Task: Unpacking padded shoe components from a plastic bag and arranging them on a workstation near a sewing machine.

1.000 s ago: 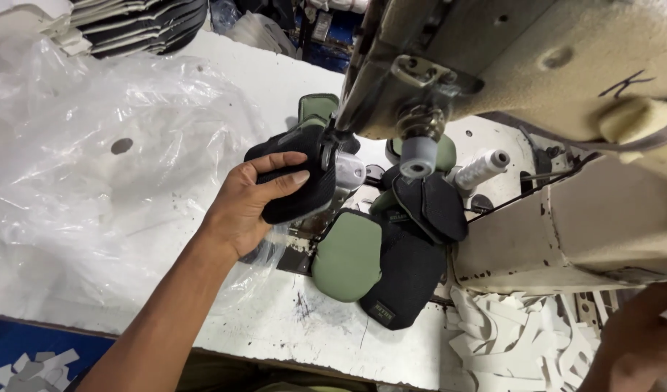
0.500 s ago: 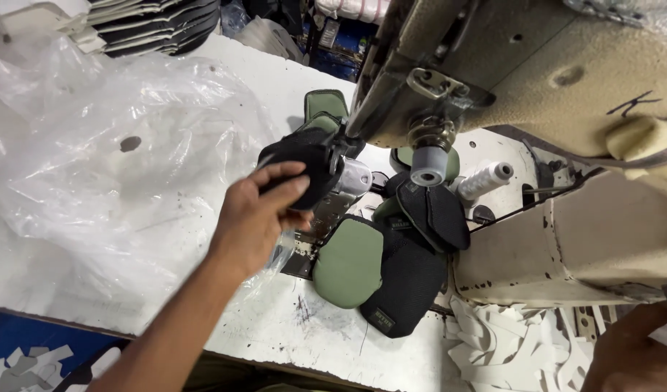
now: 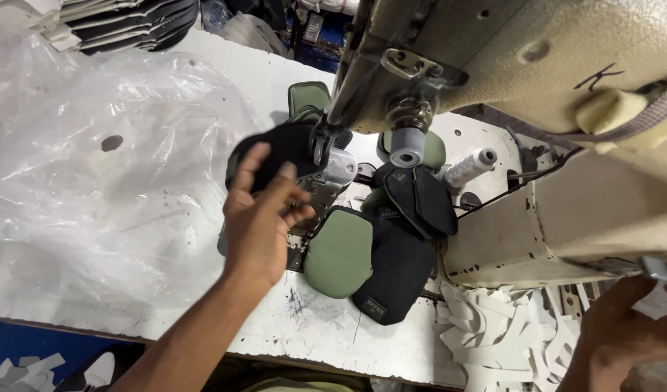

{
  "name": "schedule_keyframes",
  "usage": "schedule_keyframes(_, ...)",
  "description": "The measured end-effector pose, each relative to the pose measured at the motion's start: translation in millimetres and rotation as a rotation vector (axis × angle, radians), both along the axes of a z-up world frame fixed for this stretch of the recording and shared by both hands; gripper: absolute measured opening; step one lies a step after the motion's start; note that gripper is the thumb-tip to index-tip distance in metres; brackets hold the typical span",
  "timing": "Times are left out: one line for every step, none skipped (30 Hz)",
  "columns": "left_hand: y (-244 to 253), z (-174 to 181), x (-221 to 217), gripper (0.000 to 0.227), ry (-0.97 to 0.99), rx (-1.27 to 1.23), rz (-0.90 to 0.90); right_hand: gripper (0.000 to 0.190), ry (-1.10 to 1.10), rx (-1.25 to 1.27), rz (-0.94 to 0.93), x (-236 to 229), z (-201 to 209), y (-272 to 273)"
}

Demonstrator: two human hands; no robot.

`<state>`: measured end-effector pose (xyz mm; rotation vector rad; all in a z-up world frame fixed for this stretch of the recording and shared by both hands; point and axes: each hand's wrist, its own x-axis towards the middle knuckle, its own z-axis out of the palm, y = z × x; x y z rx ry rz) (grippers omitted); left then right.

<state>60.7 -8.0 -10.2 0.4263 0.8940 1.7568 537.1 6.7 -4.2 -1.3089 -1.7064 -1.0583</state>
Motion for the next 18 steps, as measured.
schedule_keyframes(-0.9, -1.5, -2.5, 0.060, -0.062, -0.030, 0.049, 0.017, -0.058, 0.040, 0.040, -19.1, 12.2, -4.5)
schedule_keyframes(-0.5, -4.3, -15.2, 0.060, -0.063, -0.030, 0.059, 0.017, -0.059, 0.040, 0.050, -21.8, 10.4, -5.8)
schedule_keyframes(-0.4, -6.8, -28.0, 0.065, -0.152, -0.083, 0.156, 0.018, -0.062, 0.048, 0.042, -24.6, 8.9, -7.2)
schedule_keyframes(0.8, -8.5, -41.3, 0.070, -0.238, -0.133, 0.250, 0.019, -0.061, 0.057, 0.029, -27.7, 6.6, -9.1)
schedule_keyframes(-12.7, -2.3, -41.8, 0.070, -0.236, -0.130, 0.256, 0.019, -0.059, 0.059, 0.036, -0.7, -11.5, 3.1)
schedule_keyframes(-25.1, 3.1, -40.3, 0.064, -0.206, -0.124, 0.190, 0.019, -0.008, 0.037, 0.056, 28.6, -31.1, 9.9)
schedule_keyframes(-36.5, 8.2, -38.1, 0.057, -0.175, -0.118, 0.124, 0.022, 0.043, 0.014, 0.077, 58.7, -51.3, 17.1)
schedule_keyframes(-44.1, 6.1, -30.7, 0.057, -0.172, -0.123, 0.114, 0.022, 0.046, 0.010, 0.066, 68.1, -57.1, 18.4)
schedule_keyframes(-52.0, 3.8, -23.2, 0.052, -0.183, -0.131, 0.074, 0.021, 0.077, -0.014, 0.013, 77.7, -63.2, 19.3)
schedule_keyframes(-60.7, 1.0, -14.8, 0.046, -0.198, -0.137, 0.035, 0.021, 0.105, -0.037, -0.039, 88.5, -67.8, 20.4)
schedule_keyframes(-60.5, -0.4, -11.5, 0.046, -0.199, -0.141, 0.026, 0.021, 0.103, -0.040, -0.048, 78.7, -61.4, 18.2)
schedule_keyframes(-58.4, -0.4, -8.3, 0.043, -0.201, -0.110, -0.012, 0.019, 0.070, -0.009, -0.020, 68.6, -53.4, 19.3)
schedule_keyframes(-56.5, 0.0, -5.3, 0.039, -0.204, -0.078, -0.051, 0.017, 0.036, 0.021, 0.010, 58.3, -45.0, 20.3)
schedule_keyframes(-52.1, 1.7, -4.1, 0.039, -0.206, -0.078, -0.056, 0.017, 0.033, 0.022, 0.005, 52.0, -38.5, 15.5)
schedule_keyframes(-48.0, 3.5, -3.2, 0.039, -0.176, -0.098, -0.046, 0.013, 0.026, 0.031, -0.026, 45.3, -32.0, 10.5)
schedule_keyframes(-44.4, 5.9, -3.9, 0.039, -0.143, -0.118, -0.031, 0.010, 0.022, 0.039, -0.051, 36.6, -26.5, 7.5)
schedule_keyframes(-39.0, 2.3, -5.3, 0.039, -0.143, -0.117, -0.032, 0.010, 0.023, 0.040, -0.051, 37.2, -26.9, 6.4)
schedule_keyframes(-33.0, -0.7, -6.9, 0.037, -0.108, -0.090, -0.022, 0.011, 0.038, 0.014, -0.042, 37.5, -27.1, 6.0)
